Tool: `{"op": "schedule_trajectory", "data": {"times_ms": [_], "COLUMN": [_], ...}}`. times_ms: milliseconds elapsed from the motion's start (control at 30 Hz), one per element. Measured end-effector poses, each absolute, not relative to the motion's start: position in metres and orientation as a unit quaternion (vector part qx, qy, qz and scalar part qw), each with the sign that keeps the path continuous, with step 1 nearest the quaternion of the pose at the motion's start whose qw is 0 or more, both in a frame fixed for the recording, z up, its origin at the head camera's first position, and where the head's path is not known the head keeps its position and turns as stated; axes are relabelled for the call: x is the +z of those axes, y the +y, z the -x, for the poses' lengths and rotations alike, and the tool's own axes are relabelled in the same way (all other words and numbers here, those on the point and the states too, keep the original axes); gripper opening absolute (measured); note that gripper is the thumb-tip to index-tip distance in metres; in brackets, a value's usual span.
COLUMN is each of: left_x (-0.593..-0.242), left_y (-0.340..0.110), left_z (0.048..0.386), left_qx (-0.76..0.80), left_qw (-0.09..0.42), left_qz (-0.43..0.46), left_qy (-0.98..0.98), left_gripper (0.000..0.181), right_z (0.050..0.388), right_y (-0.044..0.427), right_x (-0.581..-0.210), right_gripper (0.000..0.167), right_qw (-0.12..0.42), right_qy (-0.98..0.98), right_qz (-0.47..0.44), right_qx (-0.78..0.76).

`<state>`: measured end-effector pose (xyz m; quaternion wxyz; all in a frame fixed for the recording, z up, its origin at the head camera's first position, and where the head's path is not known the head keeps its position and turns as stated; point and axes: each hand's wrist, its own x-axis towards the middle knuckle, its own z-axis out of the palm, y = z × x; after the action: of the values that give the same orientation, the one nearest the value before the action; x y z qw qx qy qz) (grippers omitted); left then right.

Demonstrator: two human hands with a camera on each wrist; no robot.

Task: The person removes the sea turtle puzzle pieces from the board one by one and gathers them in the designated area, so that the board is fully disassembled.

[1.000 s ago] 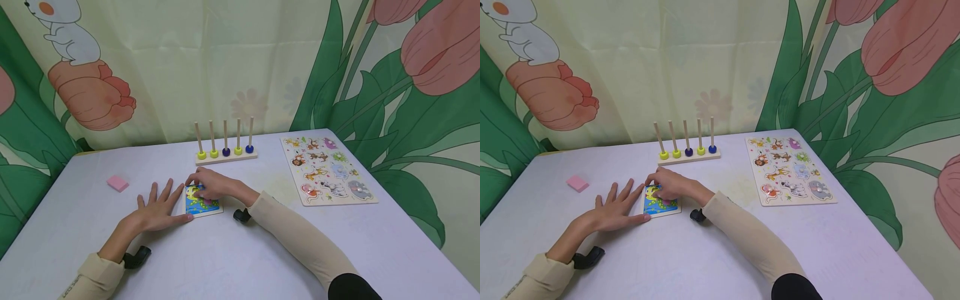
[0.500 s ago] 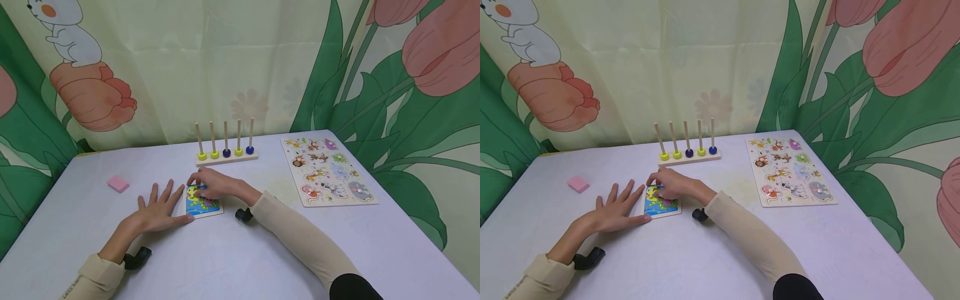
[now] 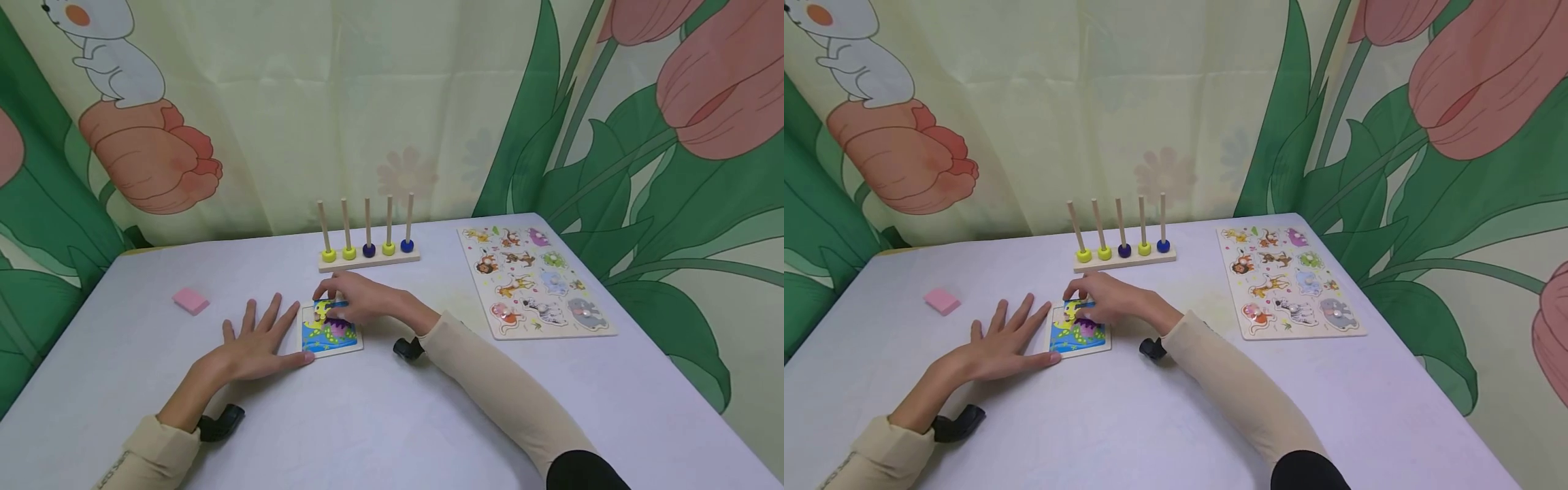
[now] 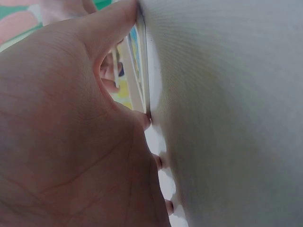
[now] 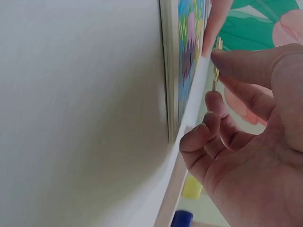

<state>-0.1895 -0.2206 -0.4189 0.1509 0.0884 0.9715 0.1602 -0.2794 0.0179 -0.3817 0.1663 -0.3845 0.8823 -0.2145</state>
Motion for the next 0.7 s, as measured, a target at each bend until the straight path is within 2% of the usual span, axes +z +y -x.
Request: {"op": "schedule_trajectory", "data": {"times_ms": [400,700], "left_x": [-0.409,-0.409], "left_y": [-0.216,-0.215], "left_z": [0.186,0.185], "left_qx": [0.159,0.153], "left_qw": [0.174,0.169], "left_qz": [-0.086,-0.083], "left_qy": [0.968,0.97], "left_gripper": [0.121,0.121], "right_z": [0.284,0.286], "right_y": [0.054,0.078], "right_x": [-0.379,-0.384], "right_gripper": [0.036,0.037], "right_qw": [0.162,0.153], "right_qy": [0.887,0.895], "right_qz": [0.379,0.371], "right_qx": [-0.21,-0.193]}}
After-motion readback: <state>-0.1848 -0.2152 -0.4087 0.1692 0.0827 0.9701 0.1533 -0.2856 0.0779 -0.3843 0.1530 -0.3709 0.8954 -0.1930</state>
